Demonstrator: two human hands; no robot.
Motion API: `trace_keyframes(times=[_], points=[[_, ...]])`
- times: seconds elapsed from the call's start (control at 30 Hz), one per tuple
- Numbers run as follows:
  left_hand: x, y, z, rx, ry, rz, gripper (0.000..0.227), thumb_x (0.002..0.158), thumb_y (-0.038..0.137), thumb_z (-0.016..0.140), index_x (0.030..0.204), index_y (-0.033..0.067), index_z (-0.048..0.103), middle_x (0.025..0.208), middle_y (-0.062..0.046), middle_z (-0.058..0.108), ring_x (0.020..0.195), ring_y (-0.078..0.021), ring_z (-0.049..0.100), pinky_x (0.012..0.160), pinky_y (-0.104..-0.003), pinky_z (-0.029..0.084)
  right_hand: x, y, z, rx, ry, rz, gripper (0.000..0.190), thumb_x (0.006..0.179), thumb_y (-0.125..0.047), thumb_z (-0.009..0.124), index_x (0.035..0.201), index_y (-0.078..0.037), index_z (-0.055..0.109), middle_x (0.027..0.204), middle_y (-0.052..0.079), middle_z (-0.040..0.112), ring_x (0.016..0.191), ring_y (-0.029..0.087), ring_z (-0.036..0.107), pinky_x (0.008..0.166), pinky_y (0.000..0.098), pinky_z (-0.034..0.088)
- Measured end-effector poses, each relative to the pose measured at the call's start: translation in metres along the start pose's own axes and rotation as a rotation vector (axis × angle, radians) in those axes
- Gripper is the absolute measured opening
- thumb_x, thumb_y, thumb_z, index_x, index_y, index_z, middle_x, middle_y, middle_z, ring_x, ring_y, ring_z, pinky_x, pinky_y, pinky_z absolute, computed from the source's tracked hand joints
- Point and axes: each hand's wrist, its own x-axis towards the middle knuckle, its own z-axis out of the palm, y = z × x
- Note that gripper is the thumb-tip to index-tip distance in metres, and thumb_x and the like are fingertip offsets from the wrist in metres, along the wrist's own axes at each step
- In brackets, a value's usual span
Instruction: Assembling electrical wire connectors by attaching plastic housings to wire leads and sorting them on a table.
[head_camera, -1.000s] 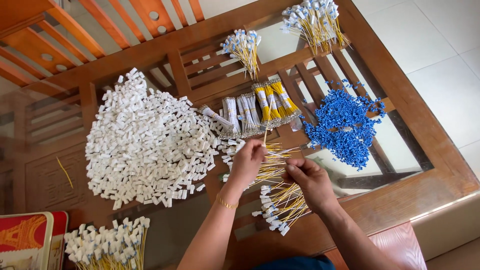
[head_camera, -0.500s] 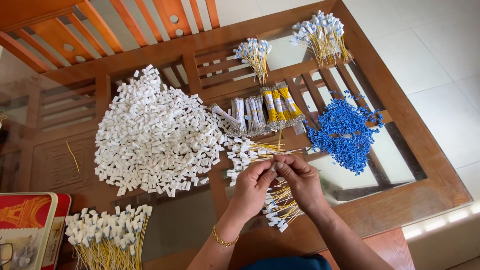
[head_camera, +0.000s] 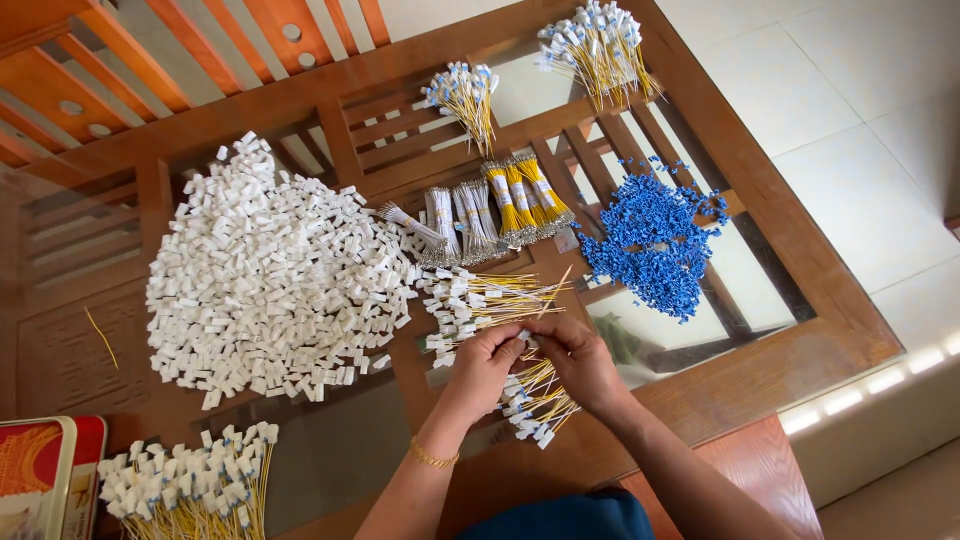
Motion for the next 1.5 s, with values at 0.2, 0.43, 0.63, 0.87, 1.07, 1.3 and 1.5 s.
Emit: trace_keyframes(times=[0.2,0.43,0.63,0.87,1.07,1.3,1.5], points=[[-0.005,-0.086,0.013,0.57,-0.058,0.111,0.025,0.091,0.019,0.072,0.114,0.0265,0.081,0.1,-0.008,0.07,0.096,-0.0322,0.071,0.081,-0.04,0.06,0.031,0.115,-0.078,-0.448,0.245,0.471,0.024,0.095,-0.013,0.07,0.118,-0.006,0.073,0.089,0.015,0.076,0.077,0.028,0.071,0.075,0.0424,0.054],[-0.017,-0.083,0.0,0.592,0.042,0.203,0.036,0.081,0.004,0.074,0.116,0.0144,0.075,0.09,-0.003,0.058,0.072,-0.0187,0.059,0.071,-0.033,0.053,0.076,0.124,-0.086,-0.689,0.194,0.488,0.027,0.098,-0.027,0.073,0.108,-0.001,0.074,0.083,0.008,0.076,0.064,0.018,0.067,0.062,0.0336,0.053],[-0.004,-0.101,-0.039,0.793,0.327,0.075,0.028,0.087,0.017,0.074,0.116,0.0199,0.073,0.099,-0.006,0.063,0.089,-0.0327,0.071,0.076,-0.042,0.059,0.094,0.189,-0.09,-1.076,0.142,0.553,0.026,0.09,-0.05,0.075,0.106,-0.03,0.077,0.098,0.0,0.074,0.102,0.028,0.073,0.089,0.0429,0.058],[0.027,-0.129,-0.042,1.03,0.34,0.191,0.027,0.084,0.03,0.079,0.11,0.0266,0.073,0.103,0.003,0.063,0.094,-0.0224,0.071,0.078,-0.035,0.059,0.067,0.17,-0.098,-0.852,0.183,0.553,0.026,0.094,-0.05,0.07,0.103,-0.026,0.072,0.068,-0.006,0.072,0.091,0.026,0.074,0.085,0.0466,0.055],[0.044,-0.143,-0.047,1.219,0.287,0.348,0.019,0.075,0.03,0.081,0.09,0.0275,0.069,0.084,0.004,0.06,0.083,-0.0215,0.066,0.072,-0.035,0.054,0.015,0.109,-0.067,-0.39,0.222,0.551,0.029,0.091,-0.024,0.083,0.109,-0.003,0.073,0.082,0.014,0.075,0.067,0.021,0.072,0.059,0.035,0.058],[0.036,-0.115,-0.047,1.051,0.22,0.233,0.016,0.083,0.023,0.074,0.099,0.0228,0.071,0.088,-0.003,0.064,0.086,-0.0272,0.068,0.075,-0.04,0.056,-0.005,0.036,-0.007,0.217,0.225,0.517,0.021,0.085,-0.001,0.082,0.103,0.001,0.07,0.084,0.012,0.07,0.073,0.021,0.072,0.065,0.0324,0.062],[-0.002,-0.026,-0.038,0.108,0.163,-0.061,0.029,0.094,0.008,0.063,0.121,0.0031,0.073,0.1,-0.017,0.069,0.09,-0.0282,0.069,0.081,-0.035,0.058,-0.009,-0.012,0.026,0.341,0.143,0.469,0.019,0.086,0.002,0.08,0.104,0.005,0.076,0.081,0.017,0.074,0.073,0.026,0.076,0.069,0.0377,0.065]])
